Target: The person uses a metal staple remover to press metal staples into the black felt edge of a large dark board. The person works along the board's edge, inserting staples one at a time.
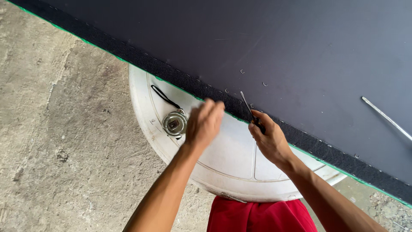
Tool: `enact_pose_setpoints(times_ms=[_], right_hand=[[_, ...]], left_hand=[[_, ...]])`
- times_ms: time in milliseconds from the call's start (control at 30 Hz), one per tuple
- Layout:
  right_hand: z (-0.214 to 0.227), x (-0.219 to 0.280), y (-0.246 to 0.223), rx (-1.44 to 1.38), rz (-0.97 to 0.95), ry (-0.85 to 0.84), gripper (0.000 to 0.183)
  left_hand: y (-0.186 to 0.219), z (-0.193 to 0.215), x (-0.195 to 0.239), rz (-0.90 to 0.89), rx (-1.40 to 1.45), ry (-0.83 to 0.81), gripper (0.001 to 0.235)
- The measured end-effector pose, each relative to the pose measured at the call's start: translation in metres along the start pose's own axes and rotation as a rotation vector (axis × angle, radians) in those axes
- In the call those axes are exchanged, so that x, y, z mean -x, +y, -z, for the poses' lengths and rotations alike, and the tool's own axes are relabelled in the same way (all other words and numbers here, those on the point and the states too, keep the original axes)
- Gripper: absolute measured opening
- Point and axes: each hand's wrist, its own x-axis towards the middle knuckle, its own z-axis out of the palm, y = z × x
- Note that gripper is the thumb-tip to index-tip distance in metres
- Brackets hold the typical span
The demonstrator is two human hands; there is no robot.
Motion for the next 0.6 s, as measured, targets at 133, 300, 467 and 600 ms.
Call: enact_pose_setpoints(times_ms=[133,300,467,600], right_hand=[[0.001,0.004,-0.005,-0.032,-0.050,-0.009,0.051],[0.014,0.015,0.002,-0.051,-0.111,0.014,0.051],[0.025,0.019,0.015,-0.086,-0.138,0.040,0.050],[0.028,0.020,0.022,-0.174,-0.147,0.031,0.051]], left_hand=[[-0.011,-0.006,-0.057,0.135,-0.050,0.021,0.014],[-0.014,-0.010,-0.092,0.226,-0.044,-0.269,0.019],[-0.019,-0.014,-0.094,0.249,-0.047,-0.334,0.013],[-0.009,-0.009,-0.097,0.238,-0.053,-0.338,0.010]])
